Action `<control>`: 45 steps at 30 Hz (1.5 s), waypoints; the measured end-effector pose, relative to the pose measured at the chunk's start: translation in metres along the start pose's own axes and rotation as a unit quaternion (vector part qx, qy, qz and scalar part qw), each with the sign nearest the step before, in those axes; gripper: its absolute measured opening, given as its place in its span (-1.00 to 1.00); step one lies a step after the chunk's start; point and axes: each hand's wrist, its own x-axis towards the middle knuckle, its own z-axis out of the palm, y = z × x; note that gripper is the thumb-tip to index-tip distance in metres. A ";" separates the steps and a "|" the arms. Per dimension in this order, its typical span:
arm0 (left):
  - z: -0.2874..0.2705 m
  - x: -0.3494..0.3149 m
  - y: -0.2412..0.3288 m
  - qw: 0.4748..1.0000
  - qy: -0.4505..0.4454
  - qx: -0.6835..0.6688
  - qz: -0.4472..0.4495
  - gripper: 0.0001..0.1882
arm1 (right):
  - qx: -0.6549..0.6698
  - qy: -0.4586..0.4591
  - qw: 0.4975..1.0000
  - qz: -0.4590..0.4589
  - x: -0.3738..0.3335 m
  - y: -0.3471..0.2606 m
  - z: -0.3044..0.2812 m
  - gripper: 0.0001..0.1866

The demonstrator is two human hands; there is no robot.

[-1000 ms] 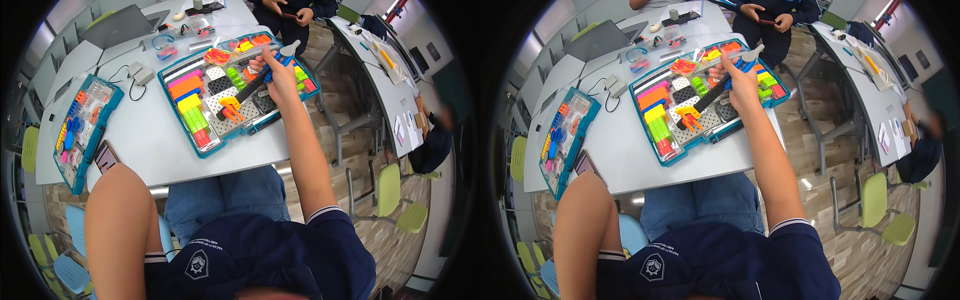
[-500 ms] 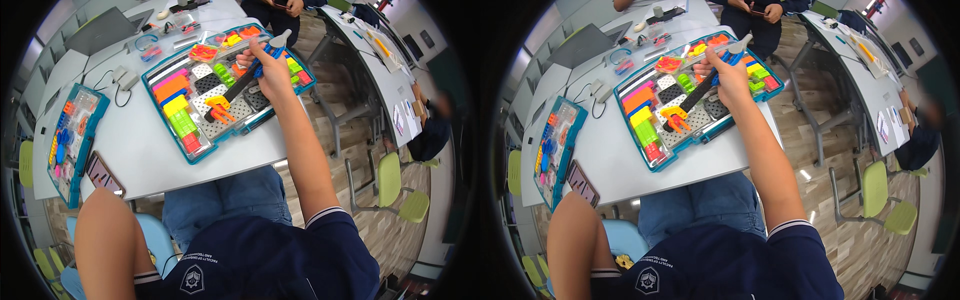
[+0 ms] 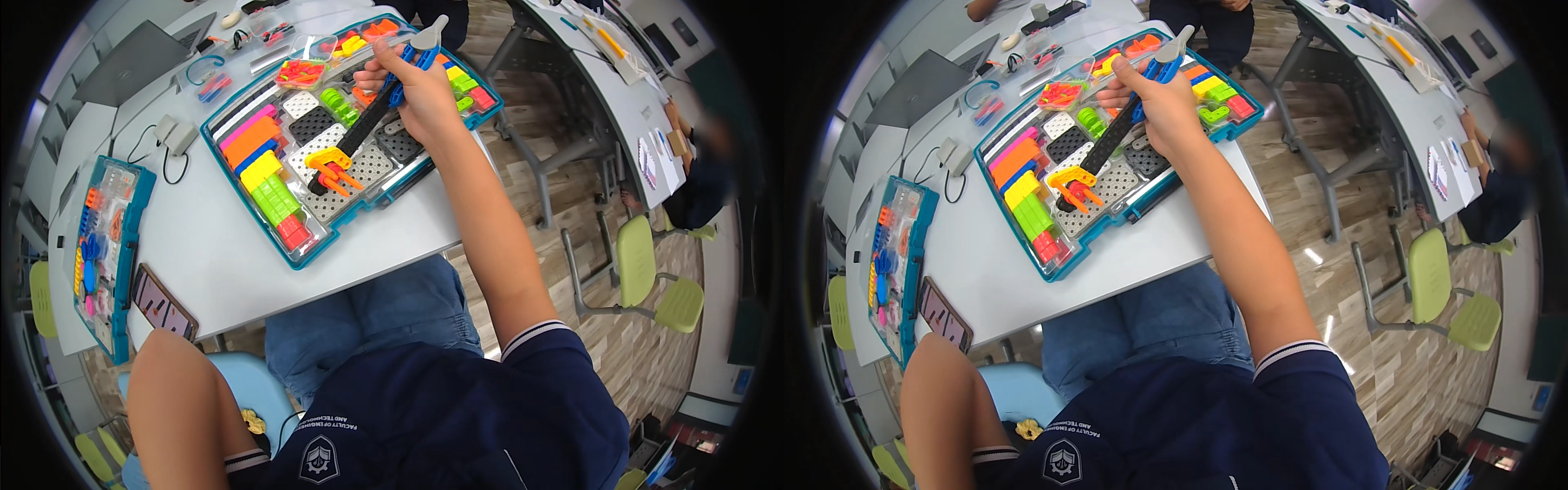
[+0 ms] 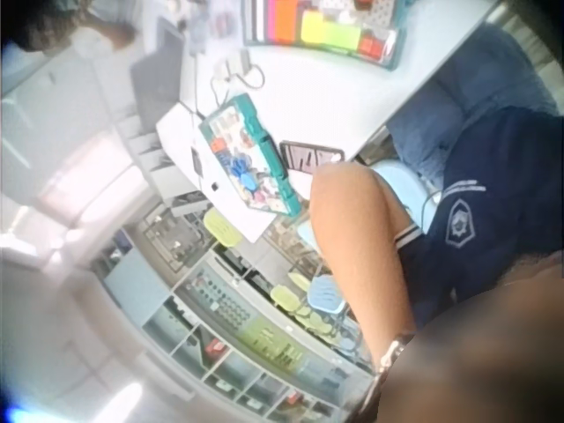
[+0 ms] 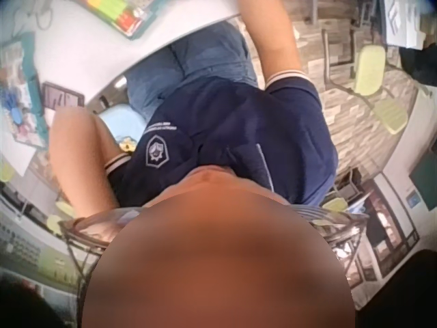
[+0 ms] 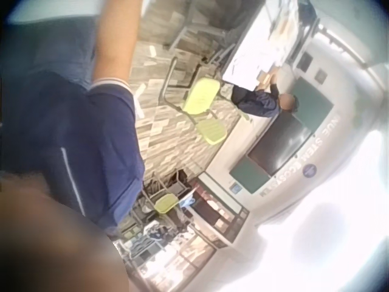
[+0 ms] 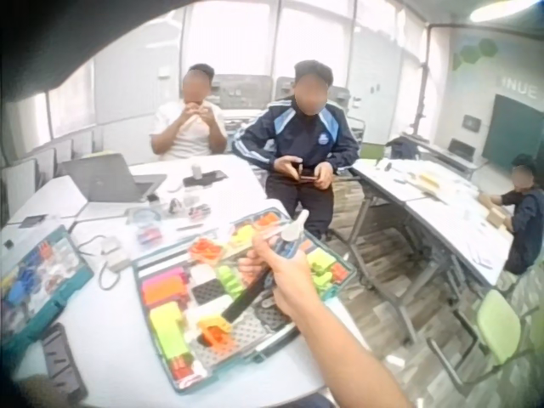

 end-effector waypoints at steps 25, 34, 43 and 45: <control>-0.031 -0.014 -0.007 0.931 -0.159 -0.288 -0.159 -0.67 | 0.062 -0.018 0.998 0.001 0.004 0.003 -0.002 -0.74; 0.001 -0.107 -0.118 0.788 0.006 0.084 -0.610 -0.50 | 0.070 0.031 0.997 -0.023 0.010 0.012 -0.009 -0.72; 0.025 -0.147 -0.141 0.804 0.019 0.099 -0.587 -0.29 | 0.137 0.132 0.982 0.008 0.015 0.010 -0.011 -0.58; 0.025 -0.147 -0.140 0.788 0.035 0.087 -0.608 -0.35 | 0.155 0.146 0.977 -0.001 0.019 0.011 -0.008 -0.58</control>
